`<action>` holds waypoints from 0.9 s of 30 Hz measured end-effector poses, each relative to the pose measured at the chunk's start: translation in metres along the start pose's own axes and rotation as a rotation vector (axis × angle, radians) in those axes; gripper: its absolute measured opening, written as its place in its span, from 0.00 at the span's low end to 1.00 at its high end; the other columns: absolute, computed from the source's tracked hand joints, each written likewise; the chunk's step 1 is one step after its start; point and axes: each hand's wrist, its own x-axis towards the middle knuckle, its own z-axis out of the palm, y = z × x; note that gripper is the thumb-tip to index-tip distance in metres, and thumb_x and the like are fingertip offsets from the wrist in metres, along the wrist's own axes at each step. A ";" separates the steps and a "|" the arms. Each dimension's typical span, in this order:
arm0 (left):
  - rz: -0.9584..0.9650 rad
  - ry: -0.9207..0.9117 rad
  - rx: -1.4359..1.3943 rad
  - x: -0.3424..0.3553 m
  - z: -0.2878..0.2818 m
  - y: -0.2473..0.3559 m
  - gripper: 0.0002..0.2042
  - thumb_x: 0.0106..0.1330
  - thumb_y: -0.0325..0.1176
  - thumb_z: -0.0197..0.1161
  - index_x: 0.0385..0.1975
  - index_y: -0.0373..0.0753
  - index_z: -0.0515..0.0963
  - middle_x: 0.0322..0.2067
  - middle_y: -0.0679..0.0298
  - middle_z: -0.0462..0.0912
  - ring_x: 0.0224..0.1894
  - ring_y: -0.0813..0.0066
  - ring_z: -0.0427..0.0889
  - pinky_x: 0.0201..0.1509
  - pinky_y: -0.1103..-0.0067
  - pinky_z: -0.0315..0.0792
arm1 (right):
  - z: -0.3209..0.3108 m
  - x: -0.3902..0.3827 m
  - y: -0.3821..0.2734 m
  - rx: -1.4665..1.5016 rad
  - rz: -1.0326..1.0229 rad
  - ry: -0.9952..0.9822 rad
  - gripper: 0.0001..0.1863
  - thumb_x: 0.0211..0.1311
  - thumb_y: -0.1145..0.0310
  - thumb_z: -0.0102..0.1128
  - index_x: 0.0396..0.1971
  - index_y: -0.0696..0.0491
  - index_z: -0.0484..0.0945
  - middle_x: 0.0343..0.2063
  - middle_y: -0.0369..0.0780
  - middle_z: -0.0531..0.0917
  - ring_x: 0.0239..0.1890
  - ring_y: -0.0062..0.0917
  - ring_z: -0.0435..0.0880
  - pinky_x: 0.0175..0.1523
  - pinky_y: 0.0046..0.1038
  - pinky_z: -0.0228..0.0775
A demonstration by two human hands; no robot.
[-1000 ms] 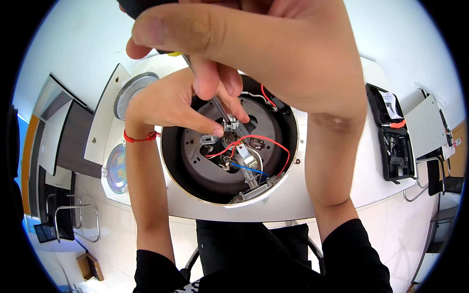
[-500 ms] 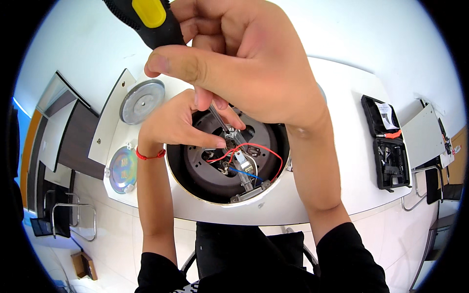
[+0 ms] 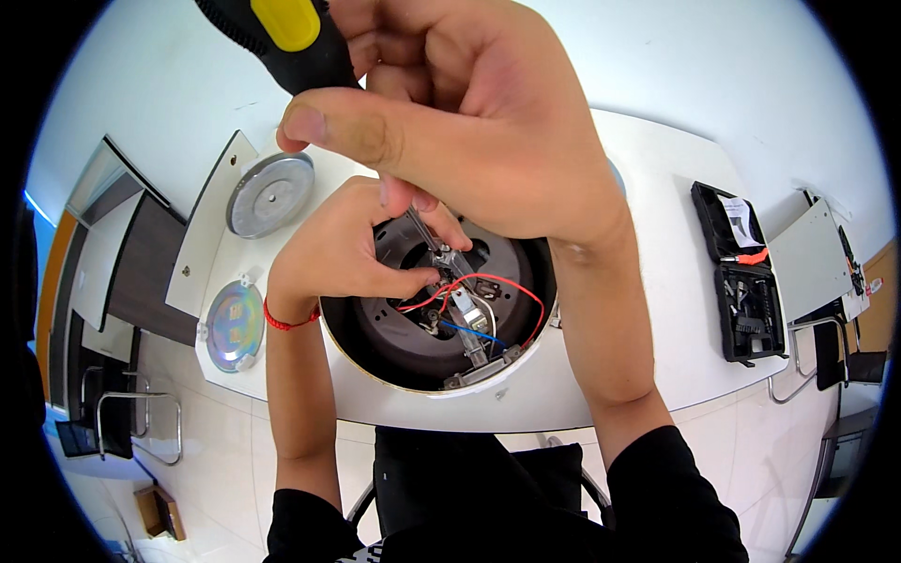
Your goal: The person uses a screwdriver to tighten screws on the internal components of a disassembled appliance. They connect wires to a metal bracket and secure it with screws, working on the exposed interior of the device.
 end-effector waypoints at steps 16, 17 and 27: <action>0.069 -0.009 0.017 0.003 0.003 -0.001 0.11 0.53 0.25 0.73 0.32 0.34 0.78 0.30 0.56 0.87 0.38 0.59 0.90 0.45 0.70 0.81 | -0.019 -0.007 -0.004 0.087 -0.039 0.041 0.25 0.61 0.84 0.70 0.59 0.71 0.76 0.41 0.55 0.90 0.40 0.33 0.95 0.45 0.30 0.91; 0.065 -0.013 0.026 0.003 0.003 0.001 0.11 0.53 0.25 0.73 0.32 0.34 0.77 0.29 0.56 0.86 0.39 0.59 0.90 0.45 0.70 0.81 | -0.026 -0.007 -0.003 0.075 -0.057 -0.011 0.25 0.61 0.84 0.70 0.58 0.71 0.76 0.41 0.54 0.90 0.40 0.35 0.95 0.46 0.32 0.91; 0.068 -0.008 0.075 0.003 0.003 0.002 0.13 0.55 0.29 0.78 0.31 0.35 0.78 0.29 0.58 0.85 0.34 0.62 0.86 0.43 0.71 0.79 | -0.020 -0.009 -0.011 0.080 -0.115 0.037 0.25 0.52 0.81 0.74 0.52 0.68 0.79 0.36 0.52 0.91 0.36 0.36 0.95 0.48 0.34 0.91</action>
